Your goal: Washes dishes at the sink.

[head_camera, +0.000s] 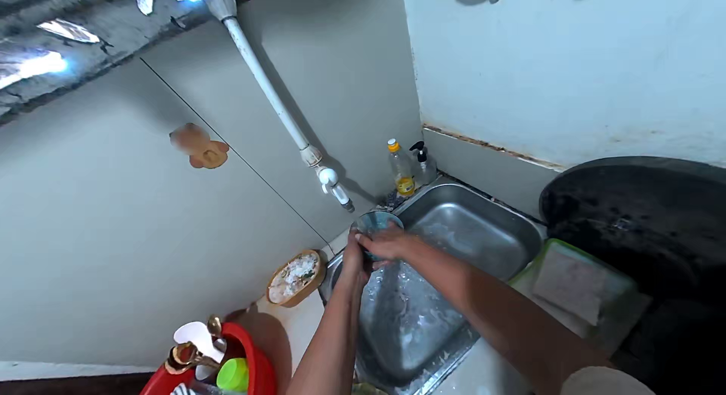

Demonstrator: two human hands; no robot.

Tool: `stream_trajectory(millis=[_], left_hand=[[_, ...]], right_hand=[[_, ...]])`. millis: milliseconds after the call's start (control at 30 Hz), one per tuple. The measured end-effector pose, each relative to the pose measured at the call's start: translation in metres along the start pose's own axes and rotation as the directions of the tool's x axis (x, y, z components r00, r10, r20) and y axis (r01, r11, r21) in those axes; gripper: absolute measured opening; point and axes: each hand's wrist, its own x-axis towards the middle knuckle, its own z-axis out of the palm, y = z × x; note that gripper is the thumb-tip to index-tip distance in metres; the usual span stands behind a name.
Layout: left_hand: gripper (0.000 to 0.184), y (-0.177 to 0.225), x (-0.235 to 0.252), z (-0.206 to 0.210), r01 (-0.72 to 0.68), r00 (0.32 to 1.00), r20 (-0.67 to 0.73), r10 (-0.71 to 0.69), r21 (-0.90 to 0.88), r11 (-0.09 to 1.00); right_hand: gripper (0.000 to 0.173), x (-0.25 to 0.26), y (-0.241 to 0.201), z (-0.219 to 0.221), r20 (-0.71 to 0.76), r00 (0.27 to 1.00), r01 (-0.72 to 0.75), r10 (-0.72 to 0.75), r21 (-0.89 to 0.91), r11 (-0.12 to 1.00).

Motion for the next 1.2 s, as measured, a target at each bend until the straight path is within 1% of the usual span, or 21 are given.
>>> stream_trajectory(millis=[67,100,200,233,300,367,400,433,500,567,667,733,767,833,900,967,1033,1067,1133,1167,1200], left_hand=[[0.066,-0.002,0.004,-0.006,-0.044,0.998,-0.051,0.045,0.011,0.999],[0.068,0.000,0.005,-0.011,-0.055,0.996,-0.066,0.056,0.016,0.998],[0.068,0.004,0.000,-0.010,-0.023,0.997,-0.069,0.026,0.038,0.999],[0.067,0.004,-0.005,-0.004,0.003,0.998,-0.057,-0.001,0.040,0.999],[0.068,0.004,-0.006,0.003,0.028,1.000,-0.012,-0.028,0.030,0.999],[0.069,0.004,-0.003,-0.001,-0.010,0.999,-0.039,0.012,0.057,0.998],[0.068,0.006,-0.001,-0.006,-0.027,0.997,-0.076,0.031,0.058,0.998],[0.067,0.009,0.002,-0.013,-0.030,0.993,-0.112,0.035,0.045,0.999],[0.065,0.007,0.006,-0.025,0.008,0.992,-0.130,-0.005,0.022,1.000],[0.058,-0.005,0.005,-0.028,0.080,0.990,-0.113,-0.078,0.010,0.997],[0.045,-0.035,0.013,-0.021,0.137,0.990,0.001,-0.140,-0.188,0.973],[0.036,-0.044,0.019,-0.012,0.096,0.995,0.018,-0.094,-0.269,0.958],[0.036,-0.042,0.022,-0.009,0.057,0.998,0.007,-0.058,-0.244,0.968],[0.038,-0.033,0.025,-0.002,-0.077,0.996,-0.059,0.072,-0.089,0.993],[0.041,-0.017,0.025,0.003,-0.220,0.975,-0.041,0.219,-0.002,0.976],[0.043,-0.004,0.032,0.013,-0.375,0.925,-0.035,0.378,0.084,0.923],[0.044,0.006,0.036,0.024,-0.477,0.863,-0.031,0.504,0.276,0.834],[0.051,0.011,0.038,0.025,-0.494,0.848,0.018,0.529,0.388,0.778],[0.053,0.021,0.046,0.023,-0.499,0.841,0.127,0.526,0.560,0.662],[0.050,0.026,0.049,0.022,-0.484,0.849,0.138,0.510,0.590,0.646],[0.047,0.031,0.052,0.020,-0.466,0.864,0.130,0.486,0.571,0.676]], right_hand=[[0.081,-0.010,-0.002,0.000,0.042,0.997,0.067,-0.067,0.022,0.998],[0.079,-0.014,0.001,0.000,0.051,0.995,0.084,-0.083,-0.018,0.996],[0.076,-0.002,0.016,-0.001,0.024,1.000,0.017,-0.013,-0.187,0.982],[0.074,0.000,0.013,-0.002,0.021,1.000,-0.001,0.005,-0.164,0.986],[0.073,-0.008,-0.004,-0.006,0.024,1.000,0.002,-0.002,-0.008,1.000],[0.071,-0.022,-0.013,-0.010,0.055,0.997,0.059,-0.062,0.055,0.997],[0.066,-0.024,-0.011,-0.010,0.057,0.993,0.107,-0.108,0.016,0.994],[0.057,-0.025,-0.006,-0.012,0.062,0.987,0.151,-0.146,-0.078,0.986],[0.032,-0.032,0.001,-0.019,0.038,0.983,0.182,-0.179,-0.292,0.939],[0.026,-0.039,-0.005,-0.020,-0.026,0.976,0.181,-0.215,-0.449,0.875],[0.012,-0.057,-0.031,-0.012,-0.034,0.976,0.158,-0.215,-0.570,0.806],[0.016,-0.060,-0.036,-0.002,0.023,0.992,0.117,-0.126,-0.571,0.813],[0.022,-0.056,-0.030,0.005,0.015,0.995,0.085,-0.094,-0.578,0.811],[0.037,-0.043,-0.005,0.022,-0.104,0.987,0.041,-0.126,-0.588,0.808],[0.044,-0.030,0.019,0.036,-0.228,0.950,0.065,-0.212,-0.522,0.850],[0.037,-0.019,0.029,0.045,-0.334,0.908,0.114,-0.252,-0.382,0.917],[0.027,-0.009,0.026,0.045,-0.444,0.874,0.180,-0.199,-0.085,0.980],[0.030,-0.004,0.023,0.041,-0.468,0.872,0.214,-0.146,0.095,0.972],[0.039,0.003,0.020,0.029,-0.431,0.900,0.255,-0.064,0.402,0.879],[0.040,0.003,0.019,0.022,-0.397,0.916,0.274,-0.054,0.522,0.808],[0.041,0.004,0.019,0.018,-0.362,0.931,0.283,-0.047,0.634,0.720]])
